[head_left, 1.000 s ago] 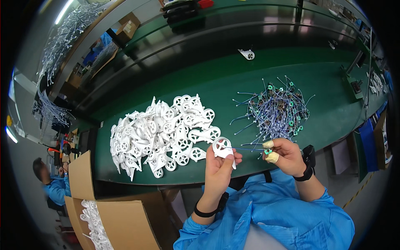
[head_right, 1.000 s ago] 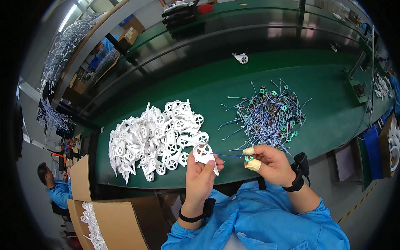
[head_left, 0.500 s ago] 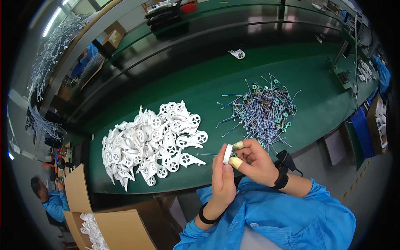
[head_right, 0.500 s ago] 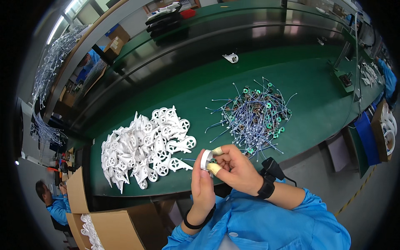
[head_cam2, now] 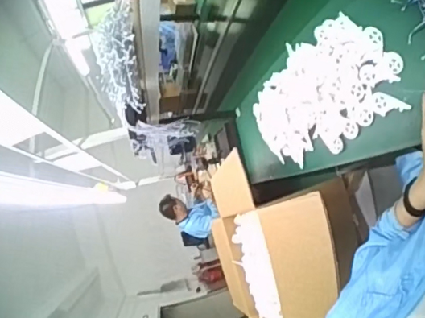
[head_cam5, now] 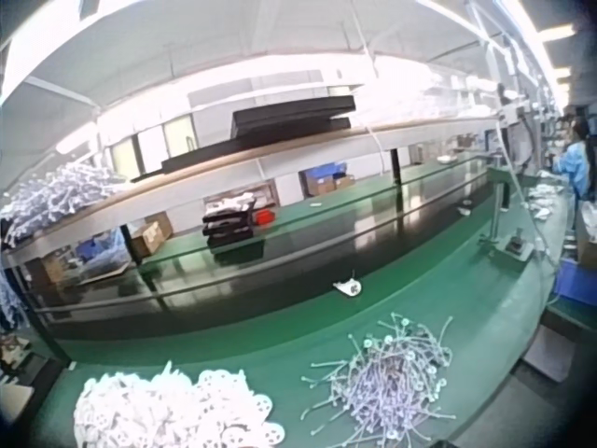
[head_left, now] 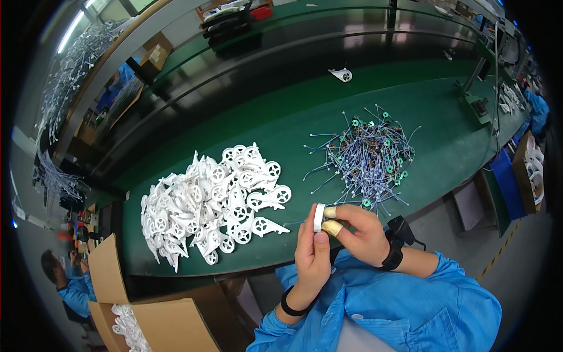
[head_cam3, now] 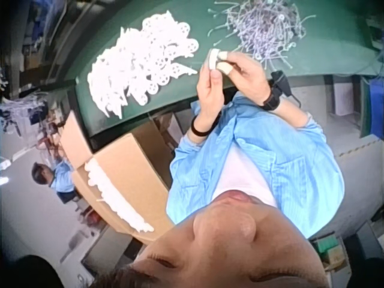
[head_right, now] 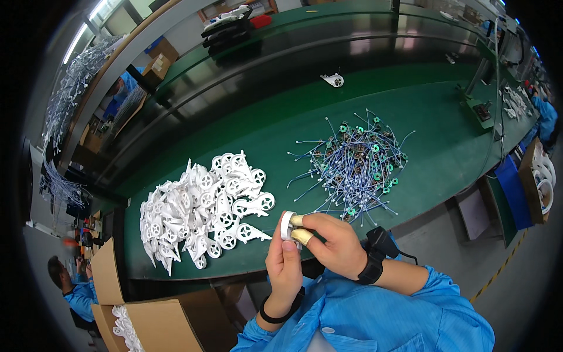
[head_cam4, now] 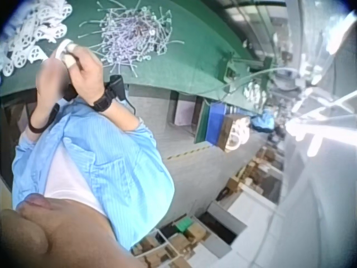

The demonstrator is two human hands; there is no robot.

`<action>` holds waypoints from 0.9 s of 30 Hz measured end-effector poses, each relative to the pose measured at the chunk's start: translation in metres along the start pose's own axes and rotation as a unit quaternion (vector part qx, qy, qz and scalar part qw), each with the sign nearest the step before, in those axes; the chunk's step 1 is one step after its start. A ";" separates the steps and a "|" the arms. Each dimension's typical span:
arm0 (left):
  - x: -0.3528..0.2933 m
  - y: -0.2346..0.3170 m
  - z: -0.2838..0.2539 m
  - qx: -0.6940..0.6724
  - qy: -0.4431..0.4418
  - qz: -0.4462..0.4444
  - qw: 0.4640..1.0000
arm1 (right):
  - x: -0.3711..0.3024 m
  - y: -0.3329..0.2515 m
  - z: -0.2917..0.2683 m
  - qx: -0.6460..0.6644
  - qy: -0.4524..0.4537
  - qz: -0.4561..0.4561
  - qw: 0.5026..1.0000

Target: Manually assemble small white plastic components with electrical wiring pins on a factory production line.

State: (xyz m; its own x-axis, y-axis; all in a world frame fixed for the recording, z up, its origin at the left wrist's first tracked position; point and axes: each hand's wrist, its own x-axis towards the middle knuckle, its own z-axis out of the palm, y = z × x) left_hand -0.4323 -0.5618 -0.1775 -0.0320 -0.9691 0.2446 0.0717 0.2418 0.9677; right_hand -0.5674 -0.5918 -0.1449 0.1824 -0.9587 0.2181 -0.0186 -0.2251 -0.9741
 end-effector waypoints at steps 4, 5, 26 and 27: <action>-0.001 -0.001 0.005 -0.062 0.031 -0.015 0.997 | 0.007 -0.001 -0.005 -0.145 0.021 -0.166 0.975; -0.001 -0.001 0.005 -0.083 0.035 -0.019 0.996 | 0.007 -0.001 -0.006 -0.143 0.012 -0.158 0.977; 0.005 0.000 0.015 0.154 0.043 0.013 0.987 | 0.017 0.015 -0.011 -0.201 -0.013 -0.218 0.955; 0.005 -0.001 0.014 0.155 0.042 0.013 0.987 | 0.016 0.016 -0.011 -0.200 -0.012 -0.218 0.955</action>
State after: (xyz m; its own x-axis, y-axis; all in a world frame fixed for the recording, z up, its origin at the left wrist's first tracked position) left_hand -0.4468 -0.5660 -0.1766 0.0488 -0.9598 0.2765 -0.2372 0.2578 0.9366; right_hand -0.5758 -0.6127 -0.1561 0.2803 -0.7555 0.5921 -0.3098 -0.6550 -0.6892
